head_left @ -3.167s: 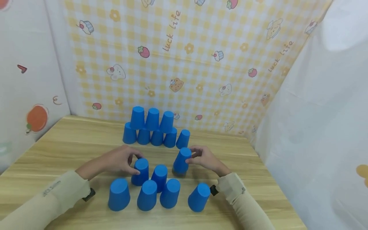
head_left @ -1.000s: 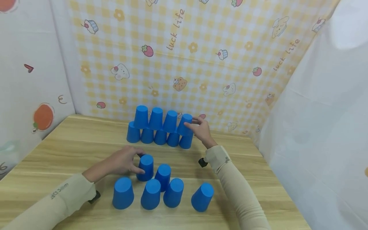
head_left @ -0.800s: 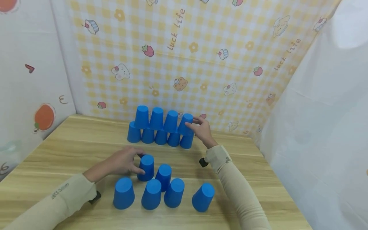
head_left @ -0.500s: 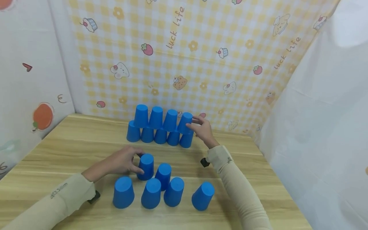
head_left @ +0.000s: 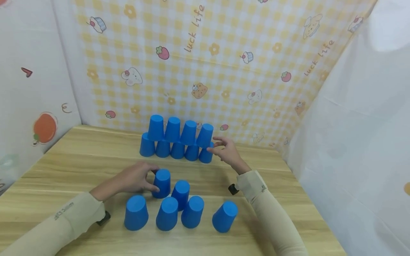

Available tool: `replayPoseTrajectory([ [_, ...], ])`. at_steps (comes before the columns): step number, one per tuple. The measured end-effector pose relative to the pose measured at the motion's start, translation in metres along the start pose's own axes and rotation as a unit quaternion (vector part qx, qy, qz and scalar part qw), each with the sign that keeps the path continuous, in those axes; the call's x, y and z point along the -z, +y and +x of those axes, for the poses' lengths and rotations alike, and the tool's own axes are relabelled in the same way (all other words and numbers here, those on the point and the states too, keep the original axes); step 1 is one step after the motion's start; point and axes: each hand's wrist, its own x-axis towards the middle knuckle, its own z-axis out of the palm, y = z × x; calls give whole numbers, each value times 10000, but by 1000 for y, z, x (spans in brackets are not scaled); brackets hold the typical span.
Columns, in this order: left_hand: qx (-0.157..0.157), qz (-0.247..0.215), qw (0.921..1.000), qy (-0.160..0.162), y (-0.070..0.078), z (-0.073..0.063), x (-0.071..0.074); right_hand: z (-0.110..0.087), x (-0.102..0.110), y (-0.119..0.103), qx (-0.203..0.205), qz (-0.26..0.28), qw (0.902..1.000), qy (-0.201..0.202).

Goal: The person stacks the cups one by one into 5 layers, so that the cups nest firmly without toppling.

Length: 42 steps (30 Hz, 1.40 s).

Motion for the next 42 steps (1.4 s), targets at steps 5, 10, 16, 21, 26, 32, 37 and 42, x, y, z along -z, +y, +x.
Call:
replayPoseTrajectory([
  [5,-41,-5,10000,34,-2,1,-2,-11,-1,0,156,-106,9995,-264],
  [10,43,-48,9996,260,-4,2,-4,-19,-5,-3,451,-267,9963,-675],
  [16,133,-26,9995,302,-5,4,-3,-26,-14,-4,730,-547,9838,-1544],
  [21,343,22,9989,329,0,8,6,-30,-20,-7,998,-471,9688,-2218],
  [26,417,78,9974,581,4,17,17,-30,-27,-8,1141,-397,9576,-2614],
  [32,406,85,9941,998,12,23,31,-32,-33,-12,1105,-389,9462,-3016],
  [37,448,119,9892,1393,19,28,41,-32,-37,-12,1097,-222,9382,-3276],
  [42,585,121,9836,1700,29,34,54,-33,-39,-14,1114,-85,9276,-3566],
])
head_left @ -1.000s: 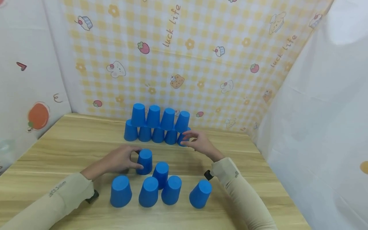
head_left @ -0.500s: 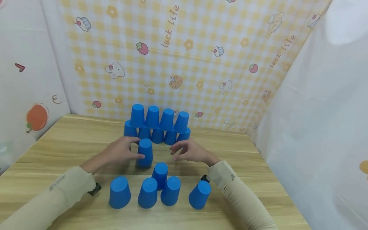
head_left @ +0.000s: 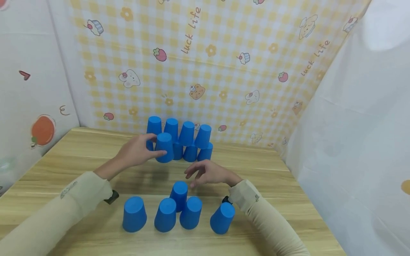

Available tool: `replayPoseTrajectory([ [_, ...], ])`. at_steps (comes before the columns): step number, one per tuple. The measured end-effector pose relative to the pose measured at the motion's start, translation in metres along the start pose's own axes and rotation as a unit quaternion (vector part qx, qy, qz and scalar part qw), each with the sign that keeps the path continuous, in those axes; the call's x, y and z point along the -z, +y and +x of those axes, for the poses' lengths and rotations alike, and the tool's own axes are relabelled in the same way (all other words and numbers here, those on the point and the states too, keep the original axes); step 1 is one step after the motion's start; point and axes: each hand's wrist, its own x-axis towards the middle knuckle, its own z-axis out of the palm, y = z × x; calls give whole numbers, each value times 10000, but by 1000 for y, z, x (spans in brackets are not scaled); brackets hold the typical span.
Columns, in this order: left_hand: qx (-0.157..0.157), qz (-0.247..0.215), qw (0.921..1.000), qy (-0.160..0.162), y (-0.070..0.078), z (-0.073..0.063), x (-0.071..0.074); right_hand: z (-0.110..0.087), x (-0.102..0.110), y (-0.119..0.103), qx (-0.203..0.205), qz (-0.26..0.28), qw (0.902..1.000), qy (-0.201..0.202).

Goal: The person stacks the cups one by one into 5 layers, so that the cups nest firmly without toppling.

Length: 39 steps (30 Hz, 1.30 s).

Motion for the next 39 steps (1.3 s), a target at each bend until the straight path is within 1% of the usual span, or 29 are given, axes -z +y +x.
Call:
replayPoseTrajectory([
  [2,94,-25,9999,41,5,4,4,0,-1,-2,17,57,9999,-149],
  [7,236,50,9997,8,14,15,17,0,-3,-5,7,31,9992,-403],
  [12,370,88,9993,19,22,25,27,1,-5,-4,-95,-5,9986,-512],
  [16,538,-59,9985,30,27,37,33,2,-5,-3,-106,-29,9985,-539],
  [19,609,-154,9980,103,30,47,37,2,-6,-1,-84,-3,9984,-557],
  [22,646,-164,9976,187,31,55,39,2,-7,0,-85,45,9983,-581],
  [31,799,-217,9963,223,35,64,44,2,-9,1,18,26,9977,-679],
  [39,805,-131,9960,370,37,72,46,4,-14,4,182,5,9972,-724],
])
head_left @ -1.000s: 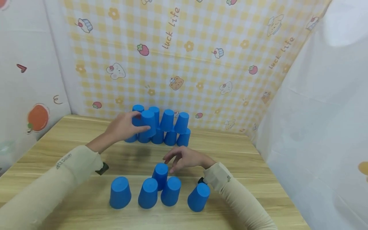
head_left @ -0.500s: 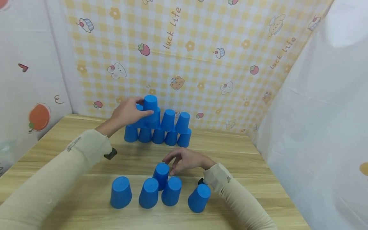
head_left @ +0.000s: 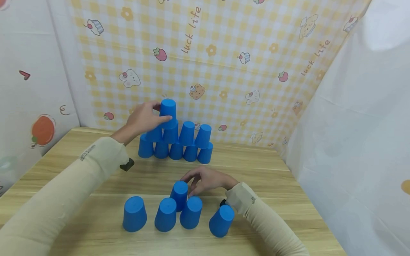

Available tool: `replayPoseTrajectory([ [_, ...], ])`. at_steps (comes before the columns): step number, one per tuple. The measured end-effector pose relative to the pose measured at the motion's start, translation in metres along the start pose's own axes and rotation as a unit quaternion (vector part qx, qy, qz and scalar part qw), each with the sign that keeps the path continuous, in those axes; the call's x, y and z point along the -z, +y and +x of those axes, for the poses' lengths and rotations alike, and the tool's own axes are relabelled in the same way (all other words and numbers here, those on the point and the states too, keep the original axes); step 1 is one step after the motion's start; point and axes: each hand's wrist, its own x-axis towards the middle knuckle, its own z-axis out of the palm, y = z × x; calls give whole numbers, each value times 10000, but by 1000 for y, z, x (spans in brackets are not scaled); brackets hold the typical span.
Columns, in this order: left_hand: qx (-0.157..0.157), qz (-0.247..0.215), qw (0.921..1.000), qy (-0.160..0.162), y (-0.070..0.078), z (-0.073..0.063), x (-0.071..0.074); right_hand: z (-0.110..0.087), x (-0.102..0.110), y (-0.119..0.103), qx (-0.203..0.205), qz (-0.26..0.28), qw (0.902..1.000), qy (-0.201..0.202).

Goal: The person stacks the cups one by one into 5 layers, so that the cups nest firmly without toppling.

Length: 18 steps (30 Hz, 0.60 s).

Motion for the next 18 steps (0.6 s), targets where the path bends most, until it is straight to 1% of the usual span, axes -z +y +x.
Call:
replayPoseTrajectory([
  [9,91,127,9998,136,1,7,2,2,-3,1,105,-50,9999,-47],
  [18,95,260,9992,290,1,12,0,4,-4,0,129,68,9999,-69],
])
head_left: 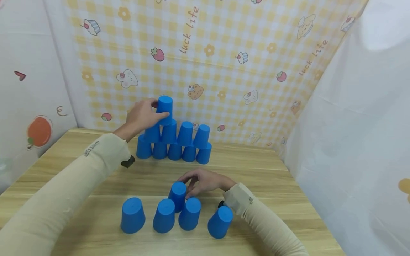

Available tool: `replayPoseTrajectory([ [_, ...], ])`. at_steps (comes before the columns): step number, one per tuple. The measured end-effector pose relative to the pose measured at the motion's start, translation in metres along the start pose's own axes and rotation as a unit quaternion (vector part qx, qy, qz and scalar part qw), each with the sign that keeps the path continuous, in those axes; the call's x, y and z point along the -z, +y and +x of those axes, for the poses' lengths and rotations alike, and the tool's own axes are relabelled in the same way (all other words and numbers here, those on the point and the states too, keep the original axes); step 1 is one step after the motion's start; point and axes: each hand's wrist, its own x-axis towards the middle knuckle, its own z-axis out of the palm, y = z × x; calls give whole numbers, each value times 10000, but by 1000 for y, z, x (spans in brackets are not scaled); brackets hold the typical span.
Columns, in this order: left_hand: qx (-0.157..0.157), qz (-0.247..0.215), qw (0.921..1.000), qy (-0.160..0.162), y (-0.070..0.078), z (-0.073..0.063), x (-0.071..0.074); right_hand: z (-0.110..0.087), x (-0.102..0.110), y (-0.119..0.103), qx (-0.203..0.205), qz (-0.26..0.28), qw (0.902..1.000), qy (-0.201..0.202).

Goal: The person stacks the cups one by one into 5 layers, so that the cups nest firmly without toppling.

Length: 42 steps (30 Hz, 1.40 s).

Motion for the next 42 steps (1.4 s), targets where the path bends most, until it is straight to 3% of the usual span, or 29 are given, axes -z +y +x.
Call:
replayPoseTrajectory([
  [12,50,94,9999,30,-4,4,-3,2,-1,3,70,71,9999,-33],
  [28,142,23,9999,74,-12,6,-10,5,-4,6,108,-327,9994,59],
  [35,323,94,9993,168,-16,-1,-7,6,-5,4,136,-345,9993,32],
  [42,280,58,9994,177,-28,-22,-3,3,-6,5,202,-314,9993,86],
])
